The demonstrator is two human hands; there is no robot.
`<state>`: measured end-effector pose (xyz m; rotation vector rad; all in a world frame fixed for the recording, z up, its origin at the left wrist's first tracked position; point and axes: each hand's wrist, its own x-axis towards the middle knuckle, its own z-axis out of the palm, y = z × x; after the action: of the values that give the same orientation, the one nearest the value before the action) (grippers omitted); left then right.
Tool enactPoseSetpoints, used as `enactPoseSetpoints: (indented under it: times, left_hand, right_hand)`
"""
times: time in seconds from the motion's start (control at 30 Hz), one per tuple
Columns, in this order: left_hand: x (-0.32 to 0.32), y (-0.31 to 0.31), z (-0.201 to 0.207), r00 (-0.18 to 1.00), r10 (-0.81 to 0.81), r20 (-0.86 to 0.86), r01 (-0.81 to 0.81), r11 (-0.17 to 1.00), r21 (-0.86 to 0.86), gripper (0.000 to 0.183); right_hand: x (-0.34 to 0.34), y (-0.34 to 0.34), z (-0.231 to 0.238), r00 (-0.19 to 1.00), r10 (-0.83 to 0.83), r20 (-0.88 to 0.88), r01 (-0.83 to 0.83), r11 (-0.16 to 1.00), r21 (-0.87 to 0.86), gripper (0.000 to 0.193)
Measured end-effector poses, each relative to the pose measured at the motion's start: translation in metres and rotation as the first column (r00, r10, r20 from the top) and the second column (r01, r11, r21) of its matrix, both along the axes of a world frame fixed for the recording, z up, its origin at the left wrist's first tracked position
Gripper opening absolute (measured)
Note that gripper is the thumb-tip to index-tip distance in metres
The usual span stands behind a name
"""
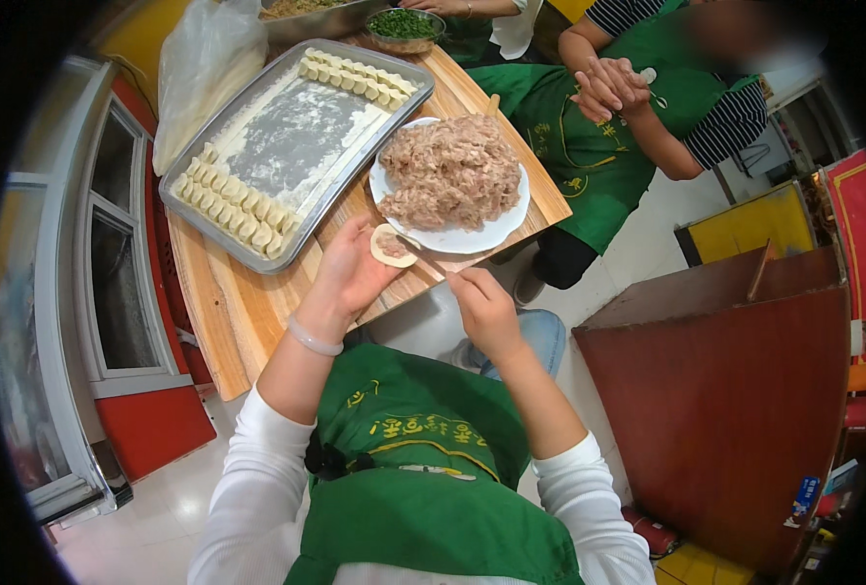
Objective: The person repeatedly scoops meat filling onto round dough wrappers, folds and pleats them into dumplings, and places them on a metal tray. Another person in a green apron performs the same task at the same table.
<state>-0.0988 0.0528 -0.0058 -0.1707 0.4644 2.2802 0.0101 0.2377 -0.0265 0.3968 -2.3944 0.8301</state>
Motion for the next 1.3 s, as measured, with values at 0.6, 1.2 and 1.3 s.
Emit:
enactPoseSetpoints:
  times: [0.6,1.2,1.3]
  left_hand:
    - [0.041,-0.026,0.004,0.988,0.021,-0.156,-0.053,0.977,-0.208,0.053]
    - [0.07,-0.011,0.022,0.994,-0.067,-0.088,0.055,0.991,-0.124,0.042]
    - [0.082,-0.007,0.028,0.994,-0.075,-0.074,0.065,0.99,-0.124,0.036]
  right_hand:
    - [0.007,-0.002,0.013,0.715,0.509,0.48,0.283,0.417,-0.864,0.016]
    - [0.016,-0.015,0.043,0.936,0.163,-0.313,-0.121,0.982,0.148,0.025]
    - [0.021,-0.023,0.045,0.873,0.269,-0.406,-0.213,0.961,0.178,0.023]
